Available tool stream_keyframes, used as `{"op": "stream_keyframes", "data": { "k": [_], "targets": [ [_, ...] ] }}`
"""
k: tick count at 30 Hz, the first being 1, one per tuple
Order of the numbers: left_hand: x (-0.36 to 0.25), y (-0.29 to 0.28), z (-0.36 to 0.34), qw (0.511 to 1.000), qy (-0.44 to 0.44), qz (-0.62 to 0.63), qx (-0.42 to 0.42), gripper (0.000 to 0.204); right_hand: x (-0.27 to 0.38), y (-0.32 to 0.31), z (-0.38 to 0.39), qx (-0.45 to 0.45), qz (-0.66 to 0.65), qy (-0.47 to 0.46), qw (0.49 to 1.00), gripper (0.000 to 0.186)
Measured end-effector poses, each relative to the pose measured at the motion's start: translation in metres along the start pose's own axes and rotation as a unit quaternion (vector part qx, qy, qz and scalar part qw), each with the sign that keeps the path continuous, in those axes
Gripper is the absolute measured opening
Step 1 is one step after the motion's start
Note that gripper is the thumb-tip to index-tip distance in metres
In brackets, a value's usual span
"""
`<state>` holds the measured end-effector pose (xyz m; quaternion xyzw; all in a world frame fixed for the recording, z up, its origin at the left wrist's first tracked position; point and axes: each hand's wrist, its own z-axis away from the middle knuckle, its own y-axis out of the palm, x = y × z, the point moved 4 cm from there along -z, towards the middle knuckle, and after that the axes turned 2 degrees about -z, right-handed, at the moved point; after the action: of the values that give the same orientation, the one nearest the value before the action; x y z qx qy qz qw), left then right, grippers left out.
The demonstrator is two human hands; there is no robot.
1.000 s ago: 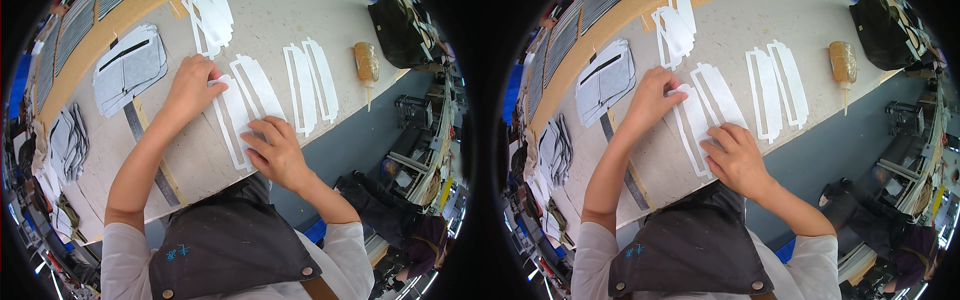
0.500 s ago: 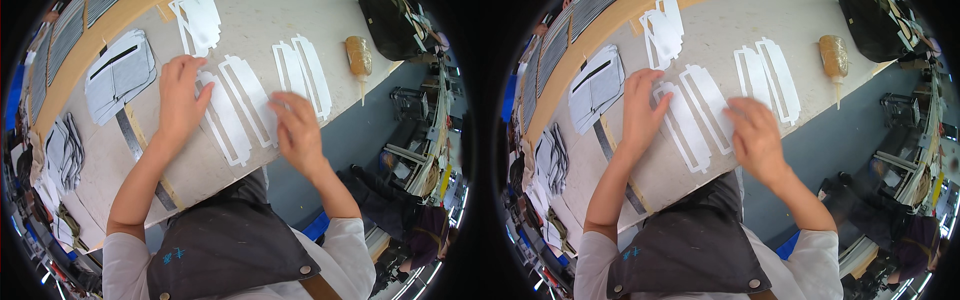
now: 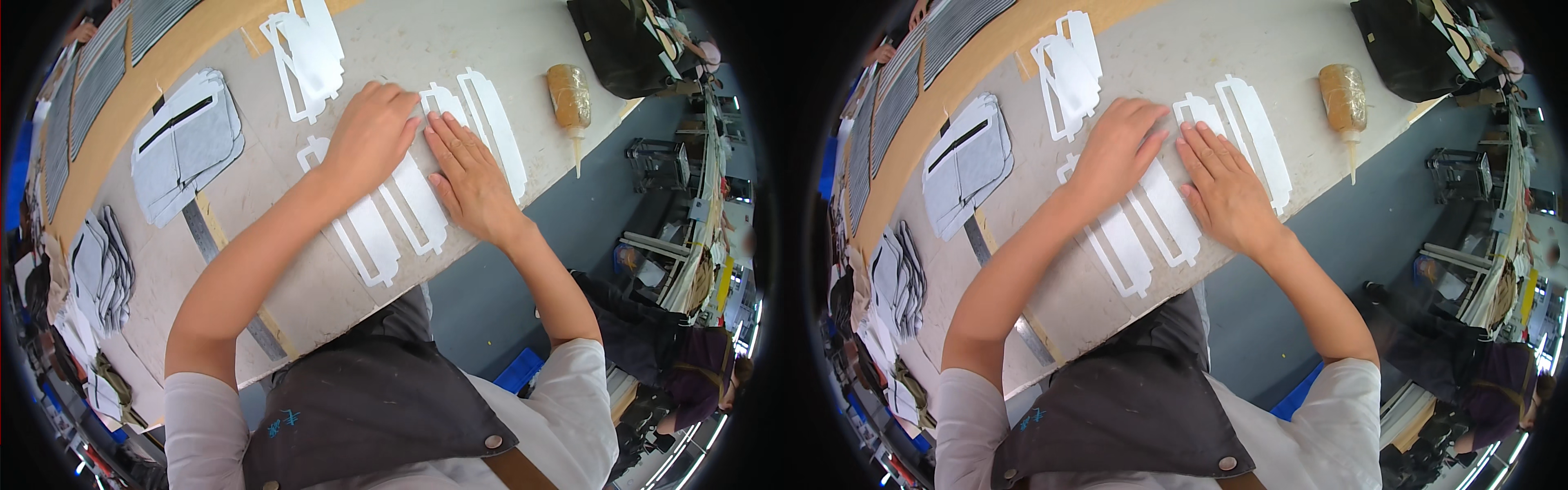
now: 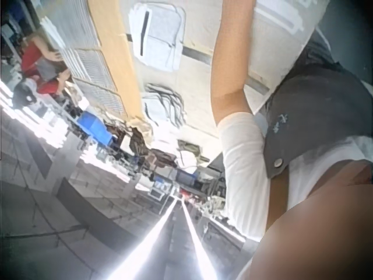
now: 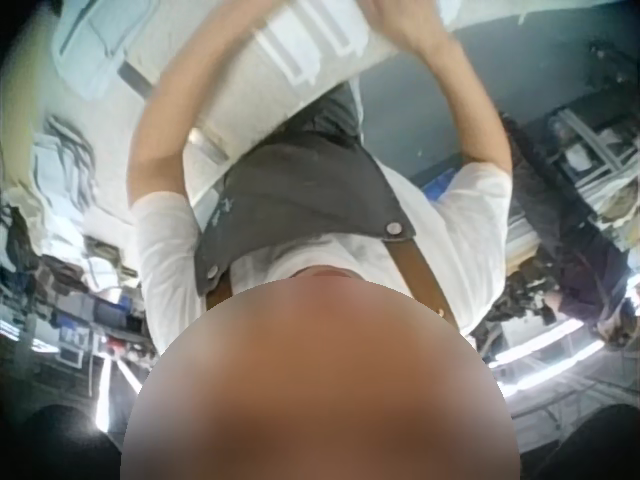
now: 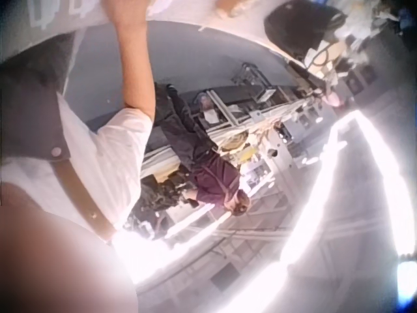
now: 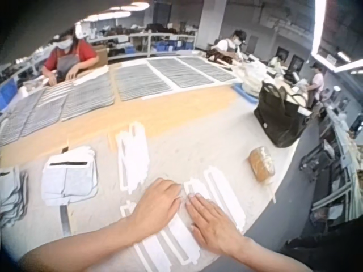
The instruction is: Applying glue to and assembling small white fabric pouch components in a workshop.
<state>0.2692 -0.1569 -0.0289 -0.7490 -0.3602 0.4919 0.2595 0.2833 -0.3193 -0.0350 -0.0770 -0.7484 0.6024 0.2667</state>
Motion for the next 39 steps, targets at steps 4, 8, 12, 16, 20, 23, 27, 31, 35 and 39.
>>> {"op": "stream_keyframes", "data": {
  "k": [4,8,12,16,20,23,27,31,35,39],
  "targets": [
    [0.012,0.024,-0.046,0.992,-0.060,-0.085,0.075,0.027,0.002,-0.002,0.003,-0.002,0.012,0.017,1.000,0.051],
    [0.018,0.034,-0.064,0.985,-0.093,-0.069,0.127,0.022,0.000,-0.007,0.004,0.016,0.002,-0.001,1.000,0.050],
    [0.026,0.027,-0.065,0.979,-0.143,-0.029,0.141,0.016,-0.007,-0.010,0.001,0.034,0.020,-0.012,0.999,0.052],
    [0.029,0.022,-0.059,0.981,-0.156,0.027,0.112,0.023,-0.009,-0.009,0.003,0.049,0.021,-0.017,0.998,0.054],
    [0.022,0.015,-0.050,0.995,-0.097,-0.009,-0.006,0.027,-0.008,-0.011,0.003,0.060,0.020,-0.022,0.998,0.054],
    [0.018,0.012,-0.047,0.997,-0.077,0.000,-0.023,0.027,-0.014,-0.021,0.002,0.035,0.000,-0.009,0.999,0.052],
    [0.002,0.011,-0.040,0.996,0.011,-0.072,-0.044,0.035,-0.040,-0.050,-0.002,-0.094,-0.032,0.056,0.993,0.047],
    [-0.024,0.026,-0.025,0.985,0.073,-0.154,-0.022,0.052,-0.051,-0.055,-0.014,-0.113,-0.017,0.047,0.992,0.047],
    [-0.014,0.044,-0.028,0.975,0.055,-0.214,0.026,0.060,-0.065,-0.029,-0.024,-0.085,0.039,0.007,0.996,0.048],
    [0.004,0.054,-0.022,0.965,0.027,-0.252,0.065,0.061,-0.067,-0.010,-0.026,-0.020,0.111,-0.004,0.994,0.051]
  ]
}}
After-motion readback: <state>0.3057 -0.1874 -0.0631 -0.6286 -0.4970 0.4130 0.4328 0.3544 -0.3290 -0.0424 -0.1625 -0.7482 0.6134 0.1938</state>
